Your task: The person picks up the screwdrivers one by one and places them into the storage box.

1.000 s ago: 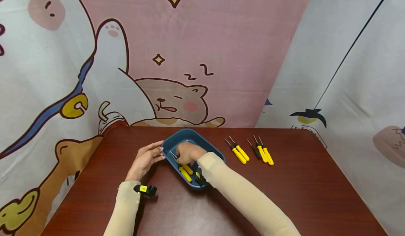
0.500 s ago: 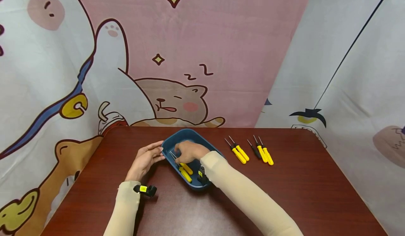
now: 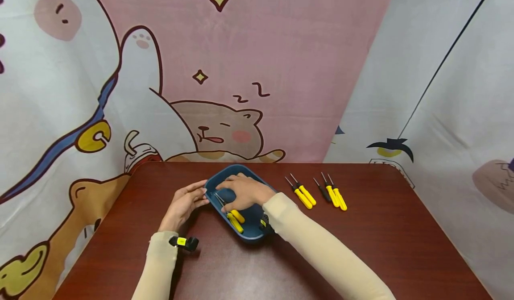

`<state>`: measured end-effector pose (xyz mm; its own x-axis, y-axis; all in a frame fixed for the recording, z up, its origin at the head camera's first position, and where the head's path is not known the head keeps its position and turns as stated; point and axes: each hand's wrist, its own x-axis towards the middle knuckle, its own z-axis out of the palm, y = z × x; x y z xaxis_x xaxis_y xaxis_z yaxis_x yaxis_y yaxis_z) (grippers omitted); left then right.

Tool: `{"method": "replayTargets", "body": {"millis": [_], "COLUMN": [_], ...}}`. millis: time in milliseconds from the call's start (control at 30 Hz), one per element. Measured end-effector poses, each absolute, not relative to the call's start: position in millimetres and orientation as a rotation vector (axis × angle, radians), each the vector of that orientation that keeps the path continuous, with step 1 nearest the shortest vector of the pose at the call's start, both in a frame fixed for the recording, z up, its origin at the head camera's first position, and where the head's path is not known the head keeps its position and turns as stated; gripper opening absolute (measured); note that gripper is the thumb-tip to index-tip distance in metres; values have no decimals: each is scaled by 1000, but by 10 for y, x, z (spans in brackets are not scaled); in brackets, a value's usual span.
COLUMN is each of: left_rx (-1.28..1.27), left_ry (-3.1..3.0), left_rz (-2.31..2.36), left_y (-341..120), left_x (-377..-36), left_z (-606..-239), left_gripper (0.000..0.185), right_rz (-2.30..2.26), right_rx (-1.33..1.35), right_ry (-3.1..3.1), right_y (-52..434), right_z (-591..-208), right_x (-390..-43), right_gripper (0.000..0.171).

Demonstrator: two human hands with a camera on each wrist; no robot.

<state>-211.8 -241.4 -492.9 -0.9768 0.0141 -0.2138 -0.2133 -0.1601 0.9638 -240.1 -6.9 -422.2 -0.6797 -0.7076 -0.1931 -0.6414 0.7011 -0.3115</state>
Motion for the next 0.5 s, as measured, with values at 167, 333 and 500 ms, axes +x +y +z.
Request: {"method": "replayTargets", "body": {"millis": [167, 333, 500], "left_rx": [-210, -200, -216], "left_ry": [1930, 1923, 1933], "left_rz": [2276, 2287, 2289], "left_y": [-2418, -2411, -2395], "left_x": [-2111, -2108, -2102], "left_z": [-4938, -4941, -4933], "left_gripper": [45, 45, 45], "right_rz": [-298, -287, -261], "right_rx": [-1128, -1158, -1173], "right_ry": [2652, 2706, 2772], "right_y": [6, 105, 186], "right_z": [-4213, -4201, -4207], "right_x": [-2394, -2391, -2395], "right_gripper": [78, 81, 86]}}
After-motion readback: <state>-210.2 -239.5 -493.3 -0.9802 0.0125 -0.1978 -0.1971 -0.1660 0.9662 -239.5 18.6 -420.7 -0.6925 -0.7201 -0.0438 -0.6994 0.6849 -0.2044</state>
